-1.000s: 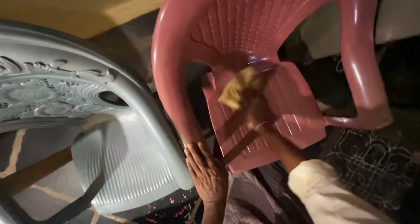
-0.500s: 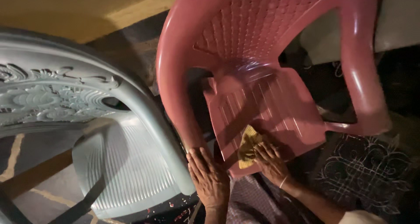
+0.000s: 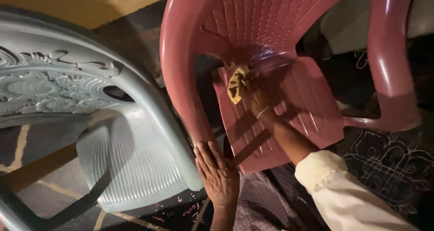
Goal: The person wipes a pink plastic chair with a yellow cloth, cleaning the seat, backrest, and armrests. They then move to a light blue plastic chair and wipe its surfaces in a similar manner.
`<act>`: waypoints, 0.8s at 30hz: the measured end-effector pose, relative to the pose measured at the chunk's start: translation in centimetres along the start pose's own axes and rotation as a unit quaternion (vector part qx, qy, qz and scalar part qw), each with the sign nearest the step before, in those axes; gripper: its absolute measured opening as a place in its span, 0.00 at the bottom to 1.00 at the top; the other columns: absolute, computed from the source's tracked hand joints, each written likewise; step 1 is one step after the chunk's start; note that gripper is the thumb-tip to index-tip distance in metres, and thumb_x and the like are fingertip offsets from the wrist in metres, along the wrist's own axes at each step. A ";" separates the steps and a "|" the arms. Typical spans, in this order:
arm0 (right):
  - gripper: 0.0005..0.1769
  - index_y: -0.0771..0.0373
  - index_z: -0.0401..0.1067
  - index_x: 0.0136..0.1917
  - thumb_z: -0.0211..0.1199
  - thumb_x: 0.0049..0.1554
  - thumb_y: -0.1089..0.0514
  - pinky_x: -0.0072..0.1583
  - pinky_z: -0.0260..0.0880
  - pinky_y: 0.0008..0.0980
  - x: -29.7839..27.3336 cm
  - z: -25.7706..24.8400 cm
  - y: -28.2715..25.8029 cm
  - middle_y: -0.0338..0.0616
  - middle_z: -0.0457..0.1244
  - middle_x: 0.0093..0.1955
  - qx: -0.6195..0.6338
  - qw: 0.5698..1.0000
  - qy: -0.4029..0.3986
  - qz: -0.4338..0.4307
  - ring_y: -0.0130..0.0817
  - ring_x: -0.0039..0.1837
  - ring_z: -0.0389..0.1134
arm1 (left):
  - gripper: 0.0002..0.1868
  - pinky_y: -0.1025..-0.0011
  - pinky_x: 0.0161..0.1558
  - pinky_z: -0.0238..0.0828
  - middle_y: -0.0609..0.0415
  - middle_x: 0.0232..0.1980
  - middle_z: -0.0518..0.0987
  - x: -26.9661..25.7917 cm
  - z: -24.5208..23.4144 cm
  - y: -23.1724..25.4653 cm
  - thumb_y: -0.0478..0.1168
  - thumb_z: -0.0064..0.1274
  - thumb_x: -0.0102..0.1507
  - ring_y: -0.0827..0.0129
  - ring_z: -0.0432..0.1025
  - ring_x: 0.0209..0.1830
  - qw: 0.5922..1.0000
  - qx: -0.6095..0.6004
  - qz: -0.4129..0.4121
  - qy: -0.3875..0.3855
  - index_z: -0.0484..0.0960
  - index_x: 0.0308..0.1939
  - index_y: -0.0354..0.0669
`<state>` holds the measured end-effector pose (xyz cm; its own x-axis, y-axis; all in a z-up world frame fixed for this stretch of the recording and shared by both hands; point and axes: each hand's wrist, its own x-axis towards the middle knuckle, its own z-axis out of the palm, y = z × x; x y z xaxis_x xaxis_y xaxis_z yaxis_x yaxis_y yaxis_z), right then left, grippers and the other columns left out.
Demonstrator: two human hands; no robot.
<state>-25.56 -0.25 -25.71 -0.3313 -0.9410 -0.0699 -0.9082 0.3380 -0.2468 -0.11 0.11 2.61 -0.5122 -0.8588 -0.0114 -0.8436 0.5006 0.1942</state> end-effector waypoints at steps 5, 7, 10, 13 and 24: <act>0.23 0.62 0.70 0.67 0.57 0.60 0.56 0.77 0.55 0.51 -14.0 -1.5 1.7 0.56 0.64 0.58 -0.208 0.945 -0.194 -0.163 0.54 0.73 0.56 | 0.36 0.45 0.73 0.53 0.26 0.76 0.56 0.1 0.3 -0.3 0.42 0.44 0.65 0.34 0.54 0.76 1.000 -0.028 -0.004 -0.007 0.55 0.74 0.28; 0.27 0.63 0.70 0.68 0.59 0.54 0.58 0.75 0.54 0.55 -22.0 -5.8 0.4 0.54 0.58 0.70 -0.040 0.996 -0.069 -0.037 0.56 0.75 0.55 | 0.37 0.45 0.72 0.52 0.26 0.76 0.56 -0.1 0.5 -0.4 0.43 0.44 0.65 0.34 0.53 0.76 0.999 -0.040 -0.003 -0.002 0.54 0.74 0.28; 0.30 0.61 0.69 0.69 0.60 0.52 0.59 0.76 0.54 0.54 -25.7 -10.3 0.4 0.51 0.57 0.72 -0.091 0.989 -0.112 -0.019 0.57 0.77 0.53 | 0.35 0.46 0.73 0.53 0.25 0.77 0.55 -0.2 0.9 -0.3 0.41 0.43 0.66 0.35 0.53 0.77 0.999 -0.001 -0.011 -0.039 0.54 0.75 0.28; 0.28 0.65 0.68 0.67 0.61 0.54 0.56 0.75 0.53 0.56 -23.2 -10.2 -0.3 0.54 0.57 0.72 -0.071 0.994 -0.087 0.005 0.59 0.77 0.52 | 0.35 0.46 0.74 0.53 0.26 0.77 0.55 -0.1 0.7 -0.4 0.40 0.42 0.66 0.34 0.53 0.77 1.000 -0.015 -0.004 -0.008 0.54 0.75 0.29; 0.26 0.65 0.69 0.72 0.54 0.63 0.56 0.79 0.45 0.50 -2.9 -10.8 1.3 0.55 0.56 0.77 -0.129 0.986 -0.101 -0.016 0.51 0.78 0.52 | 0.36 0.45 0.72 0.55 0.25 0.76 0.56 -0.1 0.5 -0.4 0.43 0.44 0.66 0.32 0.54 0.76 1.000 -0.006 -0.010 -0.019 0.54 0.75 0.28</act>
<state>-28.52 3.12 -15.41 -0.2666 -0.9270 -0.2639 -0.9611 0.2761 0.0010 0.15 0.06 2.01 -0.5011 -0.8639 -0.0519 -0.8518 0.4817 0.2060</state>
